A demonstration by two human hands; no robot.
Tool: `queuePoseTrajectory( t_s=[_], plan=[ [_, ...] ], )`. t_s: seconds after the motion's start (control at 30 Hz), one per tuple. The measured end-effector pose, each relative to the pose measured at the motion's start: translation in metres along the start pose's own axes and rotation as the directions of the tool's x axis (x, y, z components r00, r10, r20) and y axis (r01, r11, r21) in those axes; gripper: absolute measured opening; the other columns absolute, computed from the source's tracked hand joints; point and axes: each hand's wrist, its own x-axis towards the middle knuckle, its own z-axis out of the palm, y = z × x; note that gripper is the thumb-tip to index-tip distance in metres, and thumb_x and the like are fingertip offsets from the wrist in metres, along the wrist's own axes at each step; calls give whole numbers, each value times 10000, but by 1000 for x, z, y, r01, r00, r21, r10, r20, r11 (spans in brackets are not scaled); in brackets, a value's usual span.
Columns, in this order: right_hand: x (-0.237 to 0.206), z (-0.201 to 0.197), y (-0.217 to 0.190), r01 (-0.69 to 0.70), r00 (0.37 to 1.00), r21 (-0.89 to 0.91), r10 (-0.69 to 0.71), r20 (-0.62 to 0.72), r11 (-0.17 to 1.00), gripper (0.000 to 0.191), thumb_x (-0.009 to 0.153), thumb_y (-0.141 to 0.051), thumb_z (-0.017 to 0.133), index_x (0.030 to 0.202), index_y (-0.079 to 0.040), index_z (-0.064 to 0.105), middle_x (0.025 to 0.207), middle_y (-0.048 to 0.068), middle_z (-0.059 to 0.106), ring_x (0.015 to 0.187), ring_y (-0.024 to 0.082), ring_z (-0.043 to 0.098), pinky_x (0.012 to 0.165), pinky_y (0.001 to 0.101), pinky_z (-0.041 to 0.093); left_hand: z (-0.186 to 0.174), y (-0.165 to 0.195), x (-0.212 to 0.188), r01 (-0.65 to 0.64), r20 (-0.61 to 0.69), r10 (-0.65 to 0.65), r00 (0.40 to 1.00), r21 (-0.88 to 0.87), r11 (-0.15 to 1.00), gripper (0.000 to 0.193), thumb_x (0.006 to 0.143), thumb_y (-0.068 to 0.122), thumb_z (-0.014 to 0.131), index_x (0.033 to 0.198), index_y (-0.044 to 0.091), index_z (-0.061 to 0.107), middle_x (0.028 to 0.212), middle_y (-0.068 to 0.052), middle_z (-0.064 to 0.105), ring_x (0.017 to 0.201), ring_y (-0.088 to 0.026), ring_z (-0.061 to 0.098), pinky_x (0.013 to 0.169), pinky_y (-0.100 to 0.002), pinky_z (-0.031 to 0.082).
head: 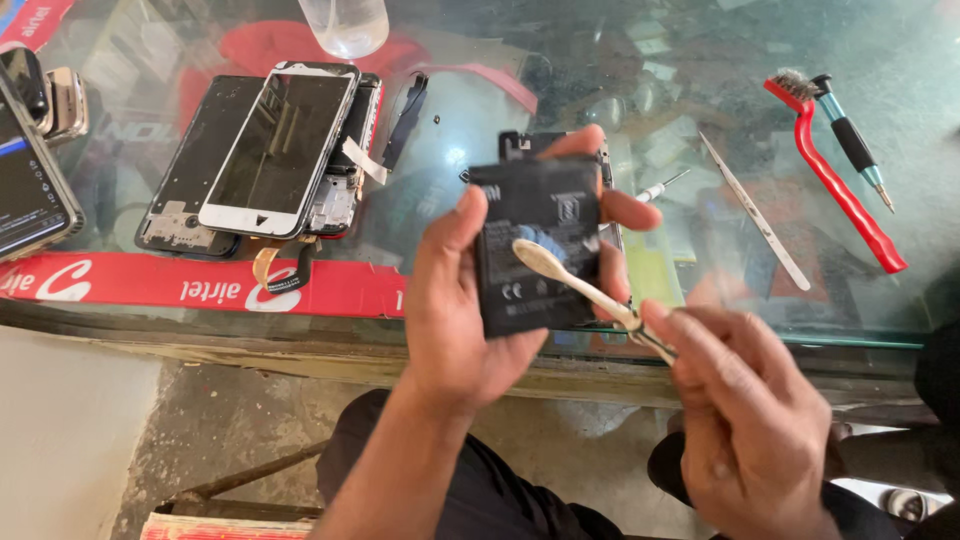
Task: The person works at a glass counter on a disassembled smartphone, using a screwdriver to pry and unscrew components inside the phone frame. They then lift the battery out of the phone and clean the battery's surface with a small brush, holding it up while brushing.
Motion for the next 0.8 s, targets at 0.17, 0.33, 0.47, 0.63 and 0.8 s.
queuePoseTrajectory(
  t_s=[0.17, 0.33, 0.47, 0.63, 0.8],
  plan=[
    [-27, 4, -18, -218, 976, 4, 218, -27, 976, 405, 894, 18, 712, 1292, -57, 701, 878, 108, 719, 700, 110, 661, 649, 198, 525, 17, -32, -24, -16, -70, 17, 997, 16, 1000, 655, 1131, 437, 434, 1610, -5, 370, 1364, -319, 549, 1064, -241, 619, 955, -360, 523],
    [-34, -3, -16, -241, 956, -124, 214, -199, 963, 381, 966, 48, 660, 1338, -29, 637, 1029, 167, 720, 850, 160, 719, 788, 243, 546, 31, -56, -26, 60, -155, -53, 986, 38, 997, 768, 1074, 534, 359, 1560, -61, 372, 1419, -294, 531, 1120, -231, 604, 1019, -367, 503],
    [-27, 4, -37, -157, 984, -165, 140, -109, 974, 414, 872, -58, 727, 1283, -79, 681, 923, 145, 697, 818, 202, 749, 776, 318, 553, 31, -71, -21, -14, -85, 10, 996, -45, 999, 756, 1171, 586, 290, 1594, -35, 376, 1372, -252, 537, 1124, -220, 615, 1028, -356, 523],
    [-5, 4, -48, 35, 997, -260, -54, -63, 965, 443, 861, -53, 721, 1294, -72, 630, 996, 197, 721, 981, 372, 742, 903, 445, 551, 28, -79, -21, -18, -102, 14, 995, -39, 999, 695, 1210, 555, 256, 1535, -46, 386, 1350, -254, 548, 1085, -224, 600, 1018, -355, 518],
    [-3, -1, -30, -80, 996, -169, 72, -52, 982, 495, 883, 2, 731, 1367, -61, 645, 800, 108, 654, 694, 195, 683, 696, 344, 568, 22, -67, -8, -38, -101, 44, 994, 60, 997, 706, 1203, 533, 259, 1561, -59, 397, 1313, -250, 555, 1054, -222, 586, 987, -367, 500]
  ],
)
